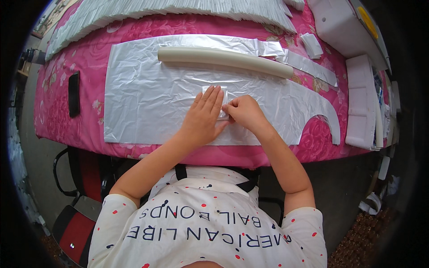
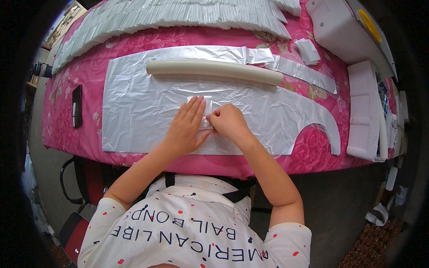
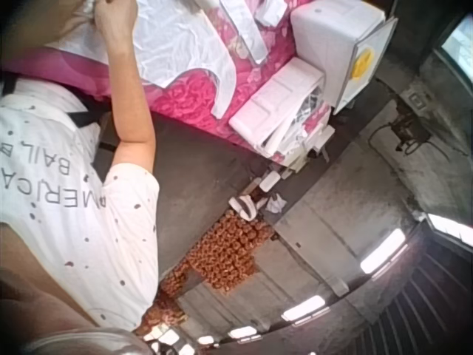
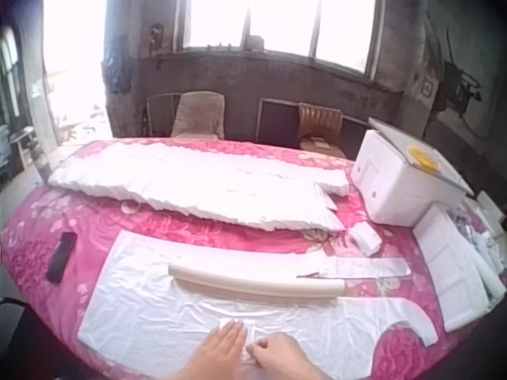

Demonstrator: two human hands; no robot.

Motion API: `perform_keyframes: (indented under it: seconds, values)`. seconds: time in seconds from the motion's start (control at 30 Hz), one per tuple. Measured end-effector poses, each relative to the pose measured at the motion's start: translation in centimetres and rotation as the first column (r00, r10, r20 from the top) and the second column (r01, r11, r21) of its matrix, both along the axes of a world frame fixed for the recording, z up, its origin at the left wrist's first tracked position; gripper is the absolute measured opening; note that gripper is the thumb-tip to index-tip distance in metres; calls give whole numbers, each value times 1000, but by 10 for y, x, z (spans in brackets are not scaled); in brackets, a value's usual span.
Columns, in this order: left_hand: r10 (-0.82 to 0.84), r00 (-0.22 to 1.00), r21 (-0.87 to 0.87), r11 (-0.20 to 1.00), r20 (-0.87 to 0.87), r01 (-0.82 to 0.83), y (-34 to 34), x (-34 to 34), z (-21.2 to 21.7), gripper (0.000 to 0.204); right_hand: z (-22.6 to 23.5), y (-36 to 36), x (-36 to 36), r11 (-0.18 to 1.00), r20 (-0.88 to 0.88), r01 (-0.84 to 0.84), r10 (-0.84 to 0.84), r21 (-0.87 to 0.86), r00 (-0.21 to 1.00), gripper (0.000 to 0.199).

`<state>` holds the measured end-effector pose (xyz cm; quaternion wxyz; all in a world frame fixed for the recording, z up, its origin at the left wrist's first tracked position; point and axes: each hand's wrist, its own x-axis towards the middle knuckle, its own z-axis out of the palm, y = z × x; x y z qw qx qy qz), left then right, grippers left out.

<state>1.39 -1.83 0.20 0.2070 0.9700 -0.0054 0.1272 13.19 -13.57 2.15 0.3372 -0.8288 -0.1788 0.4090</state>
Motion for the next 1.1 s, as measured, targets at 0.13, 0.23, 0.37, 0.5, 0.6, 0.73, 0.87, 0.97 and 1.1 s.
perform_keyframes:
  seconds: [0.13, 0.23, 0.37, 0.5, 0.6, 0.73, 0.87, 0.97, 1.1]
  values:
    - [28, 997, -16, 999, -76, -29, -9, 2, -15, 88, 1, 0, -3, 1000, 34, 10, -10, 14, 999, 25]
    - [21, 997, -10, 1000, -81, -22, -8, 2, -18, 94, 3, -1, -7, 999, 74, 26, -28, 19, 997, 23]
    - [40, 997, 30, 999, -59, -39, -10, 1, -19, 97, 13, -4, -30, 993, 562, -50, 102, -107, 821, 19]
    - [63, 998, 48, 997, -24, -61, -10, 2, -24, 100, 10, -22, -39, 992, 641, -55, 117, -115, 758, 20]
    - [57, 998, 23, 998, -35, -56, -9, -1, -18, 100, 17, -35, -43, 985, 600, -64, 150, -162, 786, 21]
    - [-110, 975, 5, 994, -195, 113, 0, -27, 4, 99, 24, -49, -54, 989, 463, -111, 146, -102, 874, 21]
    - [-329, 896, -15, 940, -298, 341, 18, -85, 19, 83, 21, -59, -63, 977, 304, -199, 166, 82, 938, 22]
    - [-331, 899, 117, 919, -289, 376, 40, -130, 8, 66, 15, -54, -69, 914, 258, -344, 287, 214, 923, 29]
    - [-210, 973, -447, 883, -99, 145, 29, -134, 38, 45, 15, -37, -74, 740, 330, -534, 426, 409, 843, 48]
